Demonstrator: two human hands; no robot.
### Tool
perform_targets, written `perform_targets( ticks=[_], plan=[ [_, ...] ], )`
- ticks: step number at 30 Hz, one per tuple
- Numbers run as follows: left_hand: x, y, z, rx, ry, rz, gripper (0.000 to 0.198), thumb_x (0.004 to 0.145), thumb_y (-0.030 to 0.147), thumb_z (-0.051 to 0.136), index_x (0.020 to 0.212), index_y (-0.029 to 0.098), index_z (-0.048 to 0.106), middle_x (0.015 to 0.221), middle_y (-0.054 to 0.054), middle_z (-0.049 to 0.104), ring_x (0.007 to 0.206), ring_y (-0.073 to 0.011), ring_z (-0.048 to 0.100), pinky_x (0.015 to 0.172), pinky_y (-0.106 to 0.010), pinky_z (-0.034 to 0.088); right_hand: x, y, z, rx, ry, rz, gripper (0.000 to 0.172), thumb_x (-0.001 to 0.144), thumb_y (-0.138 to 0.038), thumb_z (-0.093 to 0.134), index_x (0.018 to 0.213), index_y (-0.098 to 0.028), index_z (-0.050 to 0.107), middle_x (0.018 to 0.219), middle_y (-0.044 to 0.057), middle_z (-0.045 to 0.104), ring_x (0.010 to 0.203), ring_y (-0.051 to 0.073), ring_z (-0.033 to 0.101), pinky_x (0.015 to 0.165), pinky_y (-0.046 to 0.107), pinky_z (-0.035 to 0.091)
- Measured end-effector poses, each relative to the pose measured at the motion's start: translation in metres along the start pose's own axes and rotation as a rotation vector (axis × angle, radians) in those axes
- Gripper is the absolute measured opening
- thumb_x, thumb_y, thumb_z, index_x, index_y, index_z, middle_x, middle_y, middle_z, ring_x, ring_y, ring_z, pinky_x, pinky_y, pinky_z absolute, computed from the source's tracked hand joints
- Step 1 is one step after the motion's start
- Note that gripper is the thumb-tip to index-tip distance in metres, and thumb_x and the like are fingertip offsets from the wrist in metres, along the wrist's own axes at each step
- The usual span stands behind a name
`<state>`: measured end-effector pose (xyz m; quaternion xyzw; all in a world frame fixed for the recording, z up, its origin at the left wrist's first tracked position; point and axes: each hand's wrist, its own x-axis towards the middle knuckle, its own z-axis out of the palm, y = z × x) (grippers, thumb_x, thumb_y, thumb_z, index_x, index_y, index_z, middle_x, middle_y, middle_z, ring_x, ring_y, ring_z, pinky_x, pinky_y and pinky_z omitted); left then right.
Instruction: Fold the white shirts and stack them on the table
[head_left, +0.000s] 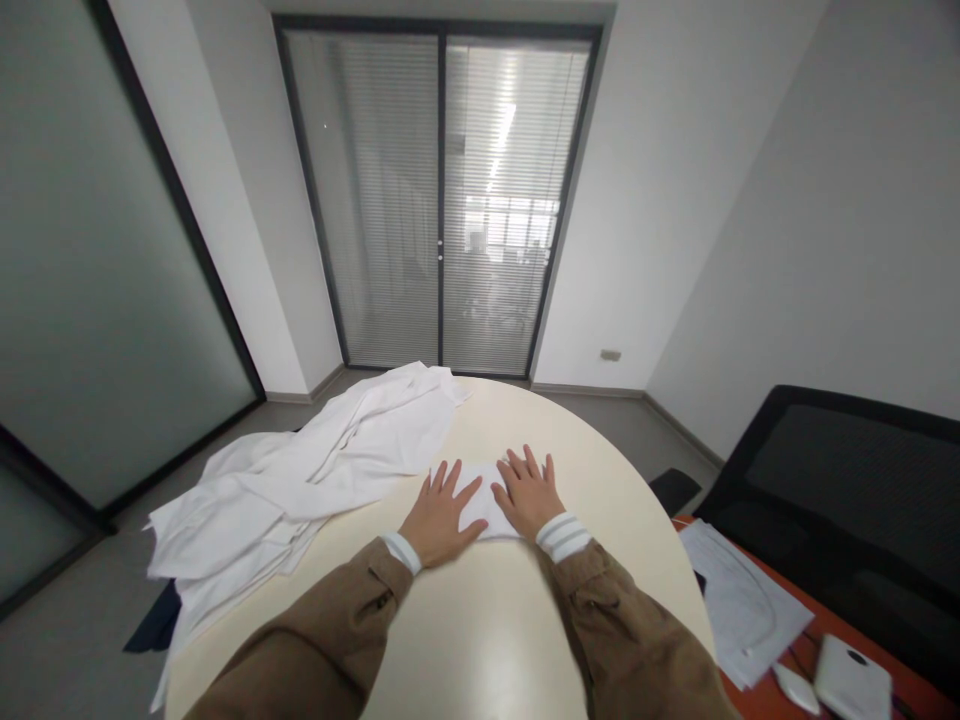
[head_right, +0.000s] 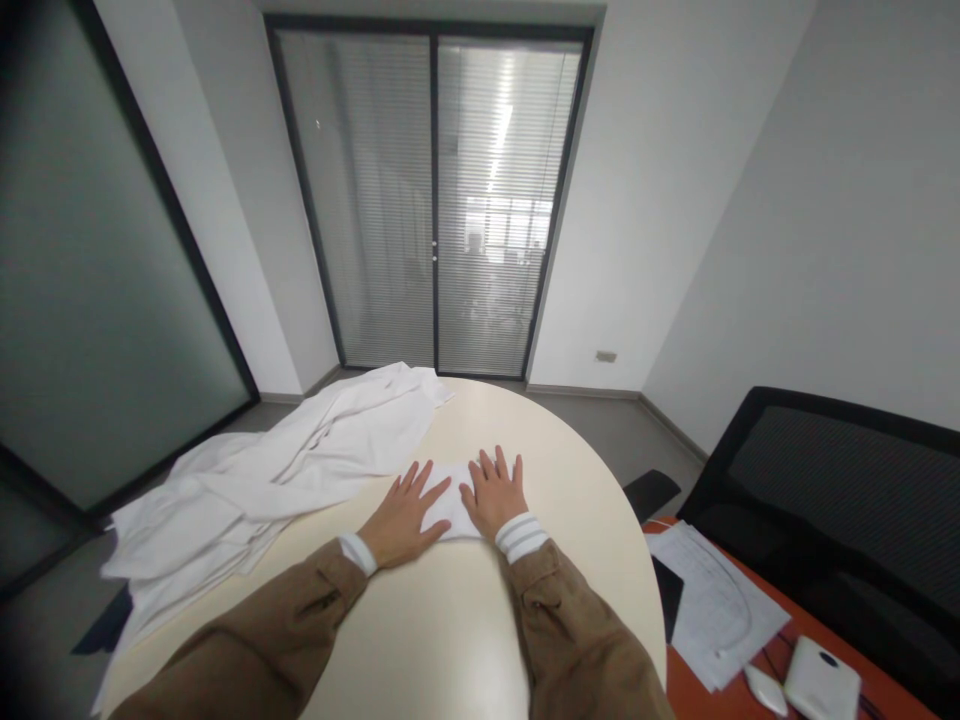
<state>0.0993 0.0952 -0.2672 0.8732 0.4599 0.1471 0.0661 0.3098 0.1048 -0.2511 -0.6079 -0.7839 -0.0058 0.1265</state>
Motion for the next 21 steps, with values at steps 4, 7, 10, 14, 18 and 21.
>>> perform_targets(
  ticks=[4,7,10,14,18,21],
  plan=[
    [0.003,-0.002,0.002,0.027,0.048,0.013,0.070,0.091,0.058,0.051,0.151,0.026,0.035,0.160,-0.015,0.026,0.148,-0.0388,0.019,0.115,-0.059,0.025,-0.005,-0.006,-0.014,0.245,-0.084,-0.339,0.043,0.095,-0.040,0.046,0.135,-0.024,0.050,0.148,0.010,0.048,0.145,0.026,0.029,0.119,0.055,0.012],
    [0.007,-0.005,0.002,0.066,0.119,0.006,0.061,0.094,0.047,0.052,0.147,0.021,0.040,0.156,-0.014,0.037,0.145,-0.0345,0.029,0.116,-0.055,0.026,-0.007,-0.004,-0.012,0.350,-0.164,-0.350,0.045,0.090,-0.048,0.056,0.127,-0.023,0.051,0.151,0.012,0.044,0.144,0.026,0.033,0.118,0.055,0.019],
    [0.009,-0.007,0.000,0.087,0.179,0.020,0.046,0.099,0.030,0.042,0.143,0.021,0.044,0.152,-0.012,0.044,0.142,-0.0284,0.037,0.117,-0.052,0.027,-0.004,0.000,-0.005,0.291,-0.165,-0.290,0.037,0.092,-0.049,0.054,0.120,-0.025,0.057,0.154,0.009,0.039,0.147,0.029,0.026,0.118,0.056,0.017],
    [0.005,-0.009,0.005,0.055,0.162,0.035,0.049,0.099,0.031,0.040,0.146,0.018,0.040,0.156,-0.013,0.036,0.145,-0.0277,0.031,0.116,-0.050,0.030,0.004,0.001,-0.002,0.121,-0.046,-0.126,0.035,0.093,-0.049,0.052,0.120,-0.027,0.062,0.152,0.008,0.042,0.143,0.032,0.030,0.115,0.056,0.022],
    [0.001,-0.012,0.014,0.017,0.137,0.016,0.055,0.099,0.037,0.040,0.149,0.013,0.035,0.159,-0.017,0.029,0.148,-0.0291,0.025,0.115,-0.050,0.032,0.001,-0.001,0.000,-0.029,-0.003,-0.021,0.043,0.094,-0.040,0.049,0.134,-0.029,0.057,0.150,0.012,0.043,0.138,0.033,0.035,0.111,0.055,0.026],
    [0.000,-0.013,0.018,0.001,0.156,0.031,0.053,0.099,0.037,0.040,0.147,0.013,0.038,0.159,-0.017,0.029,0.147,-0.0288,0.026,0.115,-0.050,0.034,-0.006,-0.002,0.006,-0.083,-0.055,0.053,0.060,0.093,-0.033,0.043,0.152,-0.030,0.035,0.156,0.011,0.035,0.143,0.037,0.027,0.112,0.062,0.019]
  ],
)
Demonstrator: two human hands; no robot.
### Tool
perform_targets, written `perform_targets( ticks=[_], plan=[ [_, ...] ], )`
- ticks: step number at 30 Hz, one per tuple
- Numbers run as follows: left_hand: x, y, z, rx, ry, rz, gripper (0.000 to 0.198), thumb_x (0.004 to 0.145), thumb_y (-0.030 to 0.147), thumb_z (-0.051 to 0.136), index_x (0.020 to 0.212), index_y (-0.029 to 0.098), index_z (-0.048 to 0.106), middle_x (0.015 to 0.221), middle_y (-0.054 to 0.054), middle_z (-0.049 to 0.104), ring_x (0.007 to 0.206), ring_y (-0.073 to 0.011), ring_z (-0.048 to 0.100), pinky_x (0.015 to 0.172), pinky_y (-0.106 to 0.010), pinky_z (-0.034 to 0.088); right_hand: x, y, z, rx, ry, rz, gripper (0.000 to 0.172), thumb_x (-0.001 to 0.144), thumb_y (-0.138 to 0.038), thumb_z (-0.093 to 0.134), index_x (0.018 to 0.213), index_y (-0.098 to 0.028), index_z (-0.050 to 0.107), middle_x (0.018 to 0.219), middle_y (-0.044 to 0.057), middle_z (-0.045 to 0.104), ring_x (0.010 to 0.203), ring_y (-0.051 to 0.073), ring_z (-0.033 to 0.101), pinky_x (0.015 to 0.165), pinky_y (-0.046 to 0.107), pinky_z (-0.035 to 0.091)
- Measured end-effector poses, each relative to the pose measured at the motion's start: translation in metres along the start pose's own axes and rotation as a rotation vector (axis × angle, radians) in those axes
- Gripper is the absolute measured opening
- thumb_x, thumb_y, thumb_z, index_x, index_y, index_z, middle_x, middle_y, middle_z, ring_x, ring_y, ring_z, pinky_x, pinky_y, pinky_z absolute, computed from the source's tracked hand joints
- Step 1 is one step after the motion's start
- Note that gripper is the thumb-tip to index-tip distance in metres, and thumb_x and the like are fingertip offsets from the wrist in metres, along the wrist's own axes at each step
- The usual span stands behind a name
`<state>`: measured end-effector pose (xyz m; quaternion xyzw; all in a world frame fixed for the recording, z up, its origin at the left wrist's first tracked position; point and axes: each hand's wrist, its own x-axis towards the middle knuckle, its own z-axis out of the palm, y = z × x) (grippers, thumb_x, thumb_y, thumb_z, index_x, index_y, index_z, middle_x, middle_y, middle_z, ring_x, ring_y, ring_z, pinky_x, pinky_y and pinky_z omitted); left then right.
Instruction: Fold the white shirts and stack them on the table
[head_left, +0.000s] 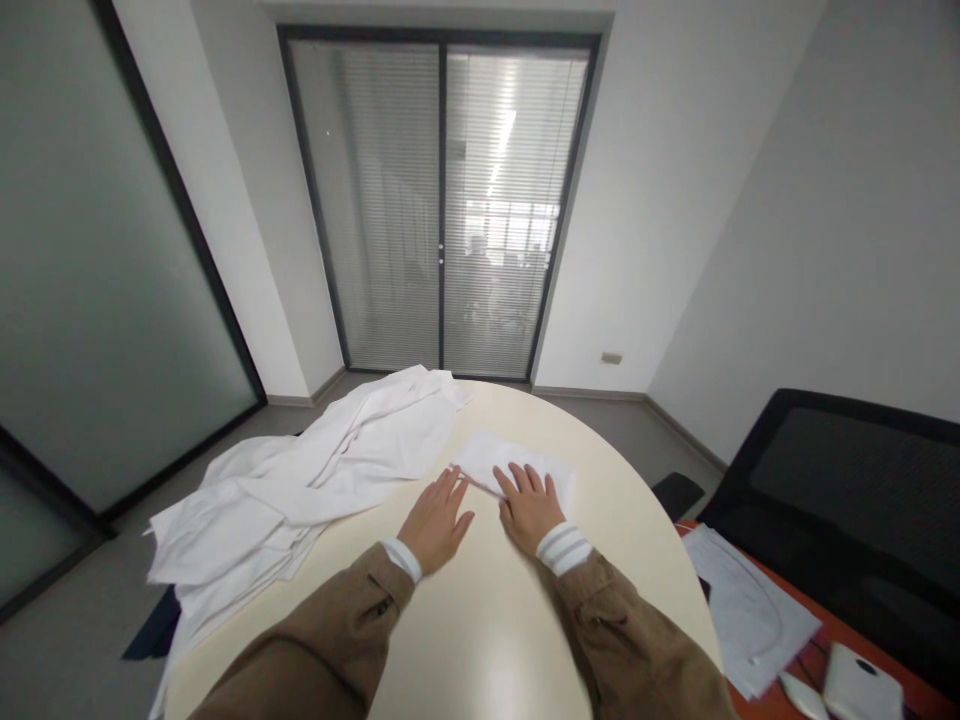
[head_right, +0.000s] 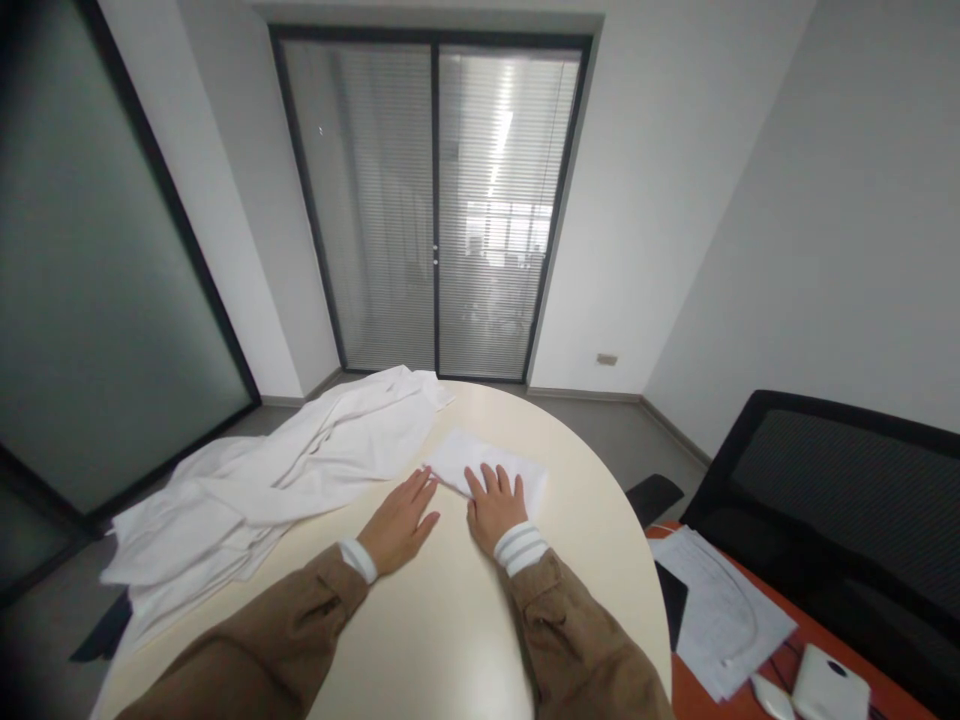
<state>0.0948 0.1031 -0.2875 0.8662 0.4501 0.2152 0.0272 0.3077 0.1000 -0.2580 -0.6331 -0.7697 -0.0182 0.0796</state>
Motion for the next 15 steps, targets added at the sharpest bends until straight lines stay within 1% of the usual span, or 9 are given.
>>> perform_targets(
  ticks=[2,5,7,10,12,15],
  plan=[
    [0.000,0.000,0.000,-0.002,-0.005,0.003,0.053,0.099,0.038,0.040,0.145,0.013,0.040,0.158,-0.017,0.031,0.147,-0.0294,0.028,0.114,-0.050,0.034,-0.001,0.000,0.006,-0.016,-0.021,0.029,0.064,0.092,-0.031,0.042,0.155,-0.030,0.028,0.160,0.008,0.028,0.146,0.038,0.021,0.112,0.065,0.013],
    [-0.001,0.003,-0.002,-0.005,-0.050,-0.014,0.051,0.099,0.038,0.040,0.143,0.013,0.043,0.155,-0.017,0.037,0.144,-0.0297,0.033,0.115,-0.051,0.033,0.006,0.005,0.014,-0.037,0.012,0.078,0.064,0.092,-0.030,0.040,0.155,-0.031,0.028,0.162,0.007,0.024,0.147,0.038,0.015,0.112,0.068,0.010],
    [-0.001,0.004,-0.005,-0.005,-0.077,-0.019,0.050,0.099,0.036,0.040,0.143,0.014,0.044,0.154,-0.016,0.040,0.143,-0.0290,0.036,0.116,-0.050,0.032,0.015,0.011,0.020,-0.053,0.080,0.133,0.062,0.093,-0.027,0.039,0.154,-0.029,0.029,0.161,0.010,0.026,0.147,0.037,0.017,0.111,0.068,0.011],
    [-0.002,0.006,-0.007,-0.002,-0.091,-0.022,0.049,0.098,0.035,0.041,0.142,0.014,0.045,0.153,-0.015,0.042,0.142,-0.0283,0.037,0.117,-0.048,0.031,0.030,0.023,0.026,-0.058,0.191,0.225,0.057,0.095,-0.024,0.036,0.152,-0.028,0.034,0.154,0.015,0.036,0.142,0.036,0.025,0.110,0.068,0.013],
    [-0.002,0.005,-0.007,-0.005,-0.096,-0.024,0.049,0.099,0.036,0.040,0.143,0.014,0.045,0.152,-0.015,0.042,0.142,-0.0283,0.037,0.117,-0.048,0.031,0.039,0.031,0.028,-0.042,0.225,0.283,0.054,0.095,-0.025,0.037,0.149,-0.030,0.040,0.150,0.015,0.040,0.140,0.037,0.028,0.109,0.069,0.014],
    [-0.002,0.005,-0.006,-0.010,-0.102,-0.029,0.049,0.099,0.036,0.040,0.143,0.015,0.044,0.152,-0.014,0.043,0.143,-0.0281,0.036,0.117,-0.047,0.030,0.053,0.042,0.028,-0.017,0.247,0.361,0.050,0.095,-0.025,0.036,0.144,-0.031,0.046,0.150,0.012,0.040,0.141,0.038,0.024,0.109,0.069,0.015]
  ],
)
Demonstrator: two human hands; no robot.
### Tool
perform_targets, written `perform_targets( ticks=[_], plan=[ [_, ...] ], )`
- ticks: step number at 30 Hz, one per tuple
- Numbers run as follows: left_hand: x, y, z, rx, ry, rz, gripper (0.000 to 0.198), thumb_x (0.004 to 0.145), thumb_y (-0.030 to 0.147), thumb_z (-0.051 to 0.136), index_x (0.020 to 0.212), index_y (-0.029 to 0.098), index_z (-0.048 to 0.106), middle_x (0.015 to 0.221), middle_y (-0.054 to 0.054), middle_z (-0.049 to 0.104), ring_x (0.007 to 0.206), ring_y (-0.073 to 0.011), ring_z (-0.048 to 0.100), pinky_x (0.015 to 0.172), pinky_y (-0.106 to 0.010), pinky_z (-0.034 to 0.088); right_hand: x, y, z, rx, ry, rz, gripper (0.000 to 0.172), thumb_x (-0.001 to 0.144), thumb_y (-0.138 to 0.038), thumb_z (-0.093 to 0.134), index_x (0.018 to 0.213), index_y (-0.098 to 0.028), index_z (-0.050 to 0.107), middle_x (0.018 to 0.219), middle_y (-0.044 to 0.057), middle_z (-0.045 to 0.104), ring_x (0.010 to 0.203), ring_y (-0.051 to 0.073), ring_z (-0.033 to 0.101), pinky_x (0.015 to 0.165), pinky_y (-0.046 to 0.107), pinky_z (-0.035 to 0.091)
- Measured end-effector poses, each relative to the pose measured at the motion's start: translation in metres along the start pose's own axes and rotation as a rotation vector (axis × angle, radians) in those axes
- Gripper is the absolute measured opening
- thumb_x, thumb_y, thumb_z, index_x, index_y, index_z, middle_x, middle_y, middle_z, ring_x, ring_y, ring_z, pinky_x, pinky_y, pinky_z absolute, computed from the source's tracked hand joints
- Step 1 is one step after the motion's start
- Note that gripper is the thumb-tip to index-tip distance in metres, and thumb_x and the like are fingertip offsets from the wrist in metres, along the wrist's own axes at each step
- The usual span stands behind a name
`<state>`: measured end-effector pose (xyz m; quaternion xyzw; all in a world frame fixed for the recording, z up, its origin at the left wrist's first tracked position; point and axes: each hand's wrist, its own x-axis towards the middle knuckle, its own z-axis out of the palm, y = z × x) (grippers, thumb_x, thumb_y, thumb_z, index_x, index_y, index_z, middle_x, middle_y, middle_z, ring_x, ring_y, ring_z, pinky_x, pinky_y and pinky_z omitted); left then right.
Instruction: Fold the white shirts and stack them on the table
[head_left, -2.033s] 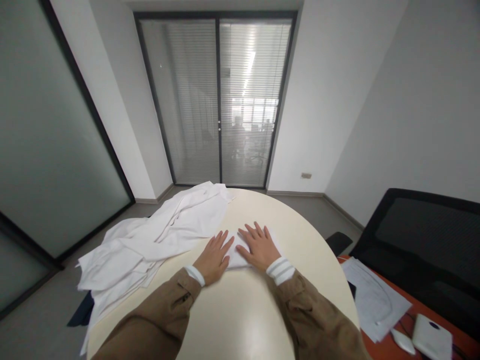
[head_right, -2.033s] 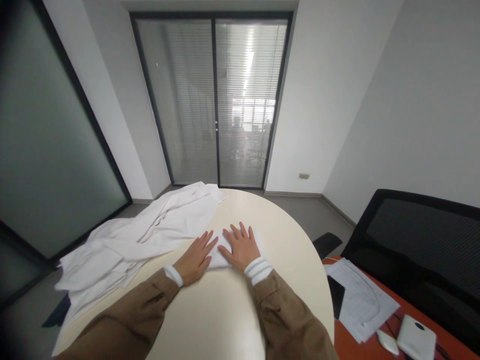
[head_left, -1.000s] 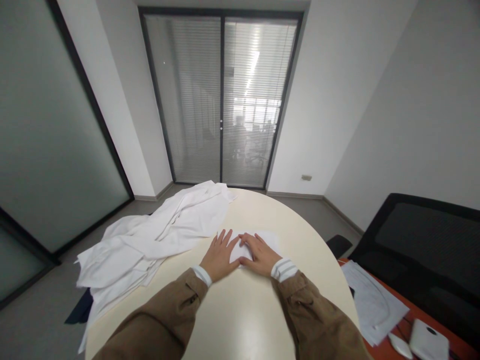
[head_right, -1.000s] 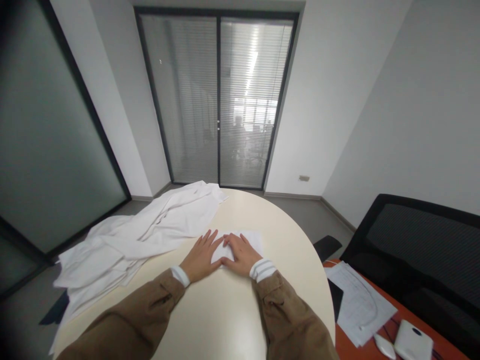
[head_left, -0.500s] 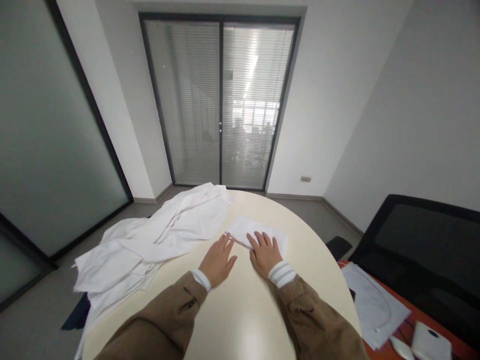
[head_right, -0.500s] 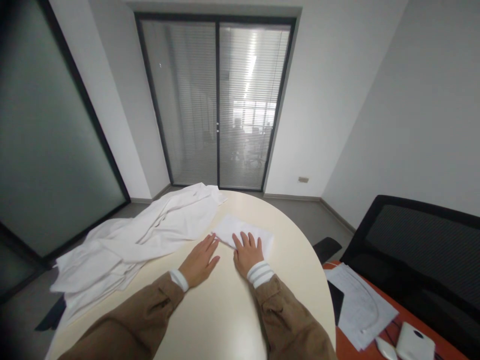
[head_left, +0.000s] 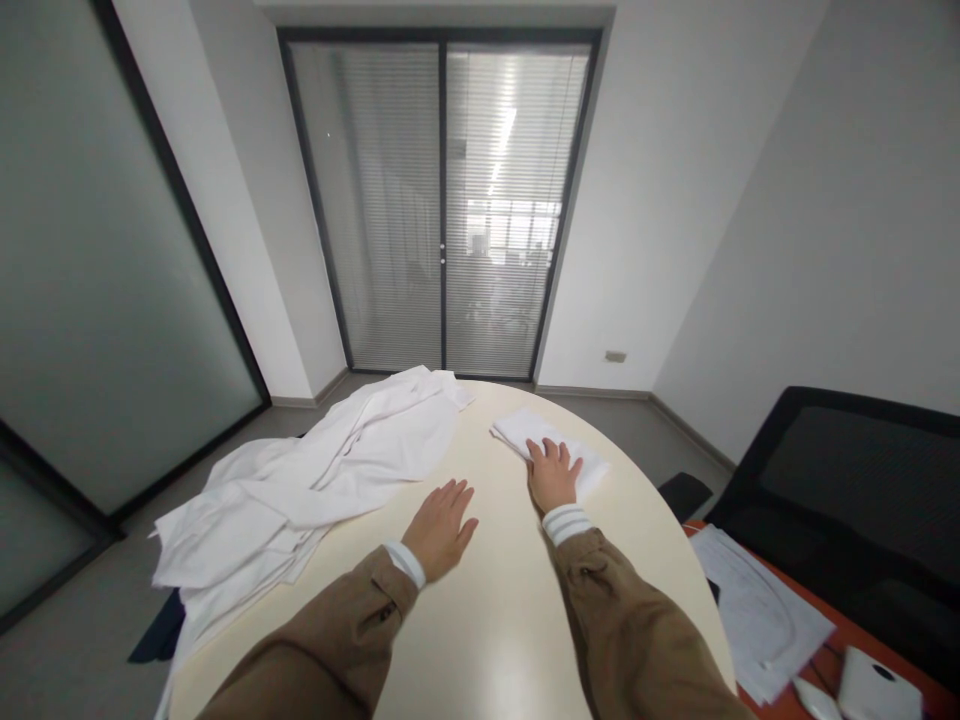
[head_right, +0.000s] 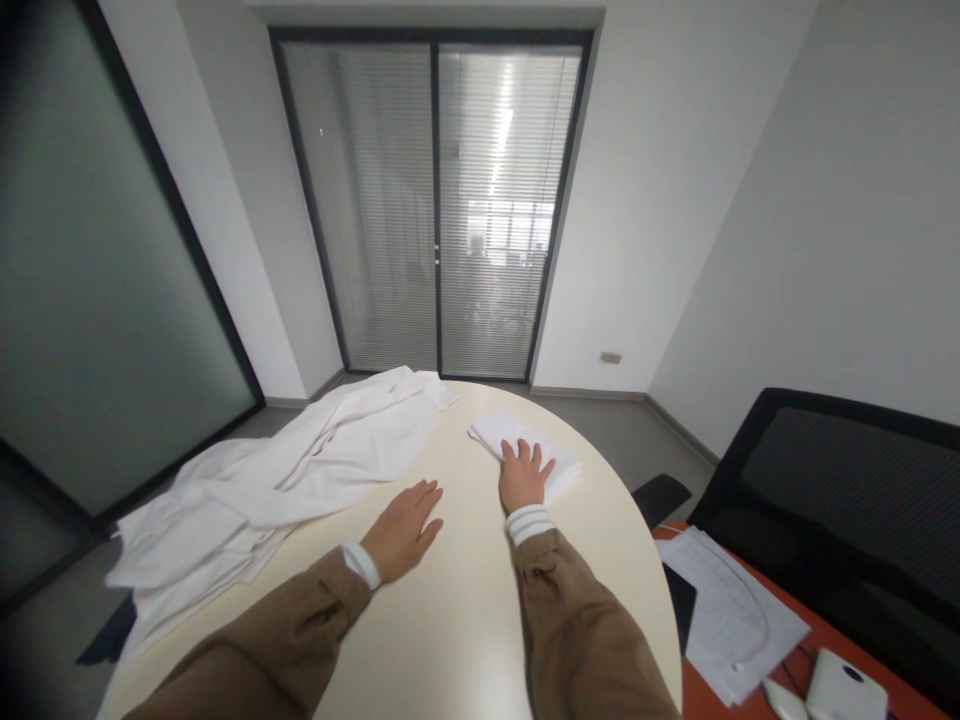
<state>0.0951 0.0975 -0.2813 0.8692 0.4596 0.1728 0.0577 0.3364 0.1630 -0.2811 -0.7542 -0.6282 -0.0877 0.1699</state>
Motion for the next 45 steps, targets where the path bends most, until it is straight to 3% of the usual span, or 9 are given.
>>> perform_targets(
  ticks=[10,14,23,28,32,35,40,45],
  plan=[
    [0.004,0.003,-0.005,0.031,-0.024,-0.005,0.049,0.098,0.034,0.042,0.143,0.015,0.045,0.152,-0.014,0.044,0.142,-0.0291,0.037,0.116,-0.049,0.032,0.042,0.015,0.025,-0.022,0.068,0.221,0.058,0.088,-0.020,0.038,0.145,-0.013,0.046,0.155,0.019,0.033,0.143,0.048,0.015,0.105,0.077,0.004],
    [0.006,0.004,-0.007,0.039,-0.014,0.006,0.049,0.096,0.032,0.045,0.142,0.014,0.045,0.151,-0.014,0.045,0.141,-0.0293,0.038,0.116,-0.049,0.033,0.055,0.022,0.034,-0.017,0.084,0.284,0.055,0.088,-0.020,0.039,0.141,-0.014,0.050,0.153,0.017,0.037,0.142,0.047,0.017,0.107,0.076,0.006],
    [0.007,0.000,-0.003,0.021,0.100,0.020,0.044,0.094,0.027,0.049,0.136,0.015,0.051,0.142,-0.014,0.054,0.133,-0.0278,0.048,0.112,-0.047,0.039,0.057,0.025,0.032,-0.013,0.246,0.226,0.053,0.089,-0.022,0.042,0.140,-0.013,0.050,0.151,0.018,0.040,0.140,0.043,0.027,0.108,0.074,0.009],
    [0.013,-0.008,-0.008,0.112,0.356,-0.161,0.037,0.091,0.023,0.052,0.125,0.014,0.060,0.149,-0.018,0.044,0.138,-0.0338,0.039,0.113,-0.055,0.033,0.043,0.017,0.021,0.016,0.271,-0.051,0.054,0.086,-0.020,0.047,0.140,-0.017,0.049,0.150,0.014,0.044,0.140,0.031,0.031,0.115,0.063,0.004],
    [0.010,-0.032,-0.035,0.228,0.508,-0.350,0.043,0.086,0.024,0.058,0.128,0.017,0.061,0.161,-0.016,0.022,0.146,-0.0405,0.021,0.115,-0.057,0.025,0.026,0.014,0.019,0.046,0.176,-0.164,0.046,0.085,-0.020,0.052,0.130,-0.020,0.059,0.150,0.012,0.045,0.141,0.031,0.031,0.115,0.056,0.017],
    [0.000,-0.062,-0.054,0.301,0.576,-0.512,0.046,0.085,0.025,0.059,0.130,0.019,0.061,0.163,-0.015,0.016,0.147,-0.0427,0.014,0.114,-0.061,0.019,0.014,0.015,0.018,0.072,0.129,-0.196,0.031,0.087,-0.021,0.052,0.112,-0.021,0.070,0.143,0.011,0.052,0.137,0.030,0.036,0.111,0.049,0.027],
    [-0.012,-0.095,-0.059,0.368,0.606,-0.689,0.053,0.088,0.029,0.052,0.134,0.004,0.053,0.156,-0.025,0.027,0.145,-0.0406,0.022,0.115,-0.061,0.017,-0.001,0.020,0.016,0.081,0.113,-0.192,0.028,0.088,-0.020,0.053,0.108,-0.019,0.073,0.133,0.013,0.059,0.128,0.030,0.046,0.108,0.044,0.034],
    [-0.010,-0.093,-0.057,0.379,0.661,-0.638,0.052,0.089,0.025,0.045,0.135,0.000,0.047,0.152,-0.024,0.035,0.144,-0.0374,0.024,0.118,-0.060,0.012,-0.003,0.026,0.017,0.126,0.081,-0.185,0.028,0.089,-0.019,0.053,0.110,-0.020,0.073,0.132,0.012,0.059,0.120,0.027,0.053,0.105,0.040,0.039]
  ],
)
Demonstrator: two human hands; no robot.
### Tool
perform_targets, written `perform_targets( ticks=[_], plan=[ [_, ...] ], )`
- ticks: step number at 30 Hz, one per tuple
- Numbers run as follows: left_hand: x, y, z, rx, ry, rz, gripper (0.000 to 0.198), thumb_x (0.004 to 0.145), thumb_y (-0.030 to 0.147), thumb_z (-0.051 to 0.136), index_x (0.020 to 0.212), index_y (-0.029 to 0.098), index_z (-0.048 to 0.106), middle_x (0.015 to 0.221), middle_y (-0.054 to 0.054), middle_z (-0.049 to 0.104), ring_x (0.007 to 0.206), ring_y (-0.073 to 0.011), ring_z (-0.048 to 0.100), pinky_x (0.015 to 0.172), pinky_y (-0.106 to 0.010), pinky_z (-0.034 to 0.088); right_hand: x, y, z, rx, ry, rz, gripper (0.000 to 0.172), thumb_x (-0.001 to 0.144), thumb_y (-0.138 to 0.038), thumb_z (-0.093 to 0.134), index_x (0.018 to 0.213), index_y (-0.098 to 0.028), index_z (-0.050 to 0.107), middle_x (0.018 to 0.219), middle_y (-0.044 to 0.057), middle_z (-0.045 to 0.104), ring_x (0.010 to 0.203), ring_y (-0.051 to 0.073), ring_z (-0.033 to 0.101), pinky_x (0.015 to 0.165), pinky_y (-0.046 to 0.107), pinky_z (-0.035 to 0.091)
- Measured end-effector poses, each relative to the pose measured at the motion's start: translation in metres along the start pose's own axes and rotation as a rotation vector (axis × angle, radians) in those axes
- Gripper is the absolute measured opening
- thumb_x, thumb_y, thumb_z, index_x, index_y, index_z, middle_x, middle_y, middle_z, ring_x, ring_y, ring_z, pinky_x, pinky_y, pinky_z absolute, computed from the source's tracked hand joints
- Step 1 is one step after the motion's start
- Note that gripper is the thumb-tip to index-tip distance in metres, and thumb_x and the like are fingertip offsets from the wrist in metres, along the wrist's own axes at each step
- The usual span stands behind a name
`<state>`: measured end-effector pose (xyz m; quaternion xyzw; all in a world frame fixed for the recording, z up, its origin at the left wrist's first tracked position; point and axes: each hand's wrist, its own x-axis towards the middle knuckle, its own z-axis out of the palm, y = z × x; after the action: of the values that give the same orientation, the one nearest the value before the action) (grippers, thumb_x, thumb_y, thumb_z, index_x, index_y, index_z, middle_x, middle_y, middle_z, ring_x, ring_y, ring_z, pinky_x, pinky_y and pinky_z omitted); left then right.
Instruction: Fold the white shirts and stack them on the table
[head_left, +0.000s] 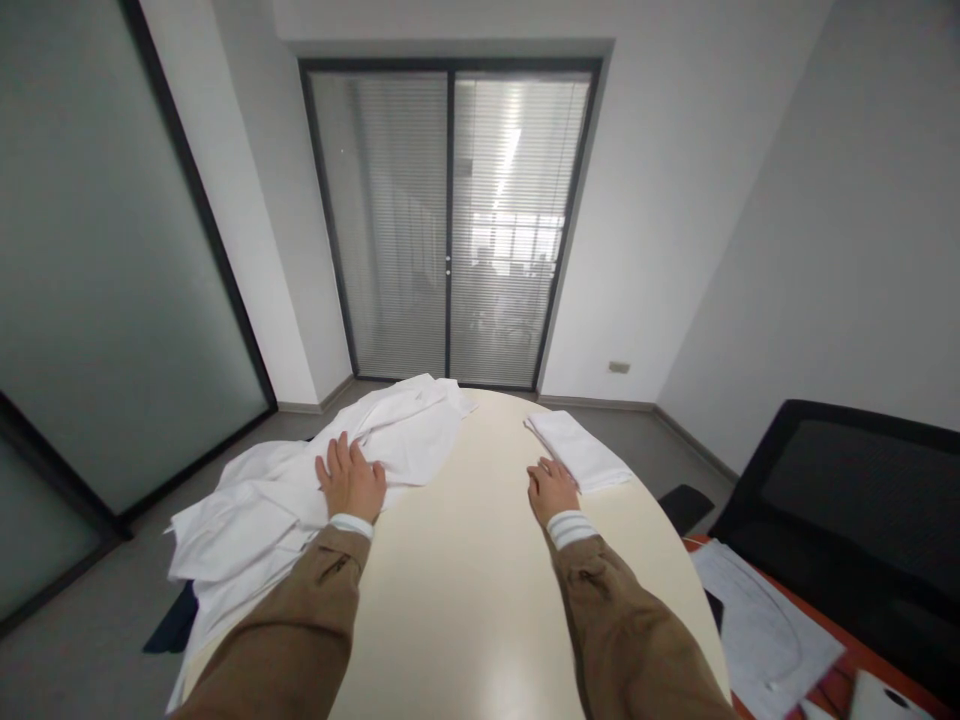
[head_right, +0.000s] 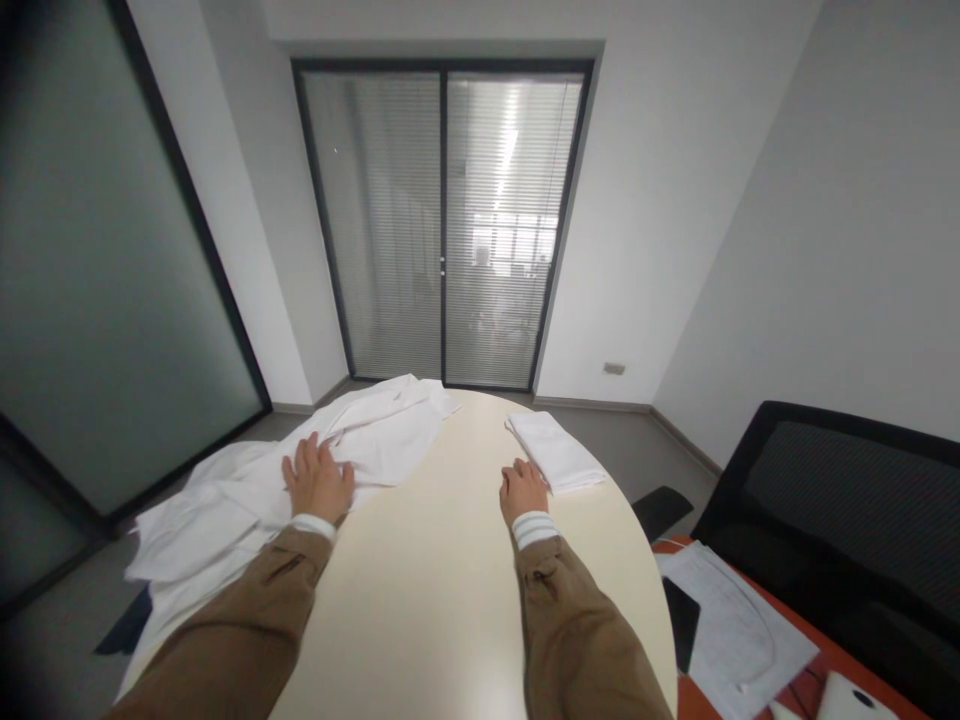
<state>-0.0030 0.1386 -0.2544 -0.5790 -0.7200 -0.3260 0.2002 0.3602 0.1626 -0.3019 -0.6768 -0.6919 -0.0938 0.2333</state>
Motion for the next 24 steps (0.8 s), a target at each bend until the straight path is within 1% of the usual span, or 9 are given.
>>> perform_targets(
  ticks=[6,9,11,13,15,17,19,22,24],
  plan=[
    [0.004,0.009,-0.014,-0.038,0.090,0.124,0.045,0.089,0.020,0.044,0.132,0.006,0.051,0.145,-0.021,0.046,0.141,-0.0353,0.030,0.118,-0.063,0.005,0.003,0.001,-0.003,0.046,-0.018,-0.076,0.028,0.087,-0.014,0.054,0.108,-0.019,0.073,0.130,0.013,0.060,0.121,0.026,0.052,0.108,0.039,0.037],
    [0.002,0.017,-0.019,-0.084,0.138,0.208,0.040,0.089,0.016,0.044,0.128,0.010,0.055,0.140,-0.017,0.053,0.137,-0.0336,0.037,0.118,-0.060,0.007,0.003,-0.001,-0.006,0.066,-0.032,-0.089,0.030,0.084,-0.010,0.055,0.108,-0.018,0.072,0.131,0.014,0.059,0.124,0.026,0.050,0.109,0.040,0.036],
    [-0.003,0.025,-0.021,-0.124,0.126,0.290,0.038,0.090,0.014,0.045,0.125,0.013,0.059,0.135,-0.014,0.058,0.131,-0.0318,0.044,0.119,-0.057,0.012,0.003,-0.002,-0.008,0.079,-0.045,-0.087,0.033,0.082,-0.007,0.056,0.108,-0.019,0.072,0.131,0.014,0.060,0.125,0.026,0.050,0.109,0.041,0.036],
    [-0.011,0.035,-0.022,-0.172,0.061,0.385,0.037,0.090,0.011,0.045,0.123,0.015,0.061,0.130,-0.012,0.061,0.123,-0.0296,0.051,0.117,-0.054,0.019,0.003,-0.004,-0.010,0.096,-0.049,-0.095,0.035,0.080,-0.005,0.056,0.108,-0.019,0.072,0.129,0.012,0.061,0.124,0.025,0.050,0.109,0.041,0.036],
    [-0.022,0.048,-0.023,-0.230,-0.038,0.473,0.039,0.090,0.009,0.045,0.124,0.018,0.061,0.128,-0.011,0.063,0.117,-0.0279,0.054,0.114,-0.051,0.028,0.003,-0.007,-0.011,0.137,-0.049,-0.113,0.034,0.082,-0.008,0.055,0.110,-0.018,0.071,0.125,0.011,0.064,0.123,0.025,0.051,0.110,0.040,0.035],
    [-0.035,0.061,-0.025,-0.299,-0.155,0.559,0.042,0.089,0.006,0.044,0.125,0.020,0.060,0.128,-0.011,0.063,0.114,-0.0268,0.055,0.107,-0.047,0.037,0.002,-0.012,-0.013,0.220,-0.059,-0.110,0.030,0.087,-0.017,0.054,0.112,-0.018,0.070,0.119,0.010,0.068,0.123,0.026,0.052,0.109,0.040,0.037],
    [-0.045,0.073,-0.028,-0.383,-0.273,0.659,0.043,0.089,0.006,0.044,0.126,0.020,0.059,0.128,-0.010,0.062,0.112,-0.0256,0.057,0.100,-0.044,0.044,0.002,-0.019,-0.015,0.333,-0.086,-0.081,0.031,0.093,-0.030,0.051,0.114,-0.019,0.070,0.116,0.009,0.070,0.123,0.027,0.053,0.107,0.040,0.040],
    [-0.055,0.085,-0.033,-0.537,-0.378,0.773,0.042,0.089,0.005,0.044,0.125,0.020,0.059,0.125,-0.009,0.063,0.110,-0.0233,0.057,0.097,-0.041,0.048,0.000,-0.031,-0.020,0.478,-0.135,-0.070,0.039,0.098,-0.042,0.041,0.114,-0.022,0.071,0.116,0.009,0.071,0.123,0.026,0.055,0.106,0.041,0.041],
    [-0.060,0.091,-0.035,-0.660,-0.392,0.770,0.043,0.088,0.001,0.042,0.123,0.019,0.058,0.123,-0.009,0.063,0.112,-0.0214,0.057,0.100,-0.039,0.048,-0.002,-0.038,-0.022,0.536,-0.160,-0.111,0.044,0.100,-0.044,0.035,0.110,-0.022,0.072,0.116,0.009,0.071,0.121,0.025,0.057,0.106,0.041,0.040]
  ],
)
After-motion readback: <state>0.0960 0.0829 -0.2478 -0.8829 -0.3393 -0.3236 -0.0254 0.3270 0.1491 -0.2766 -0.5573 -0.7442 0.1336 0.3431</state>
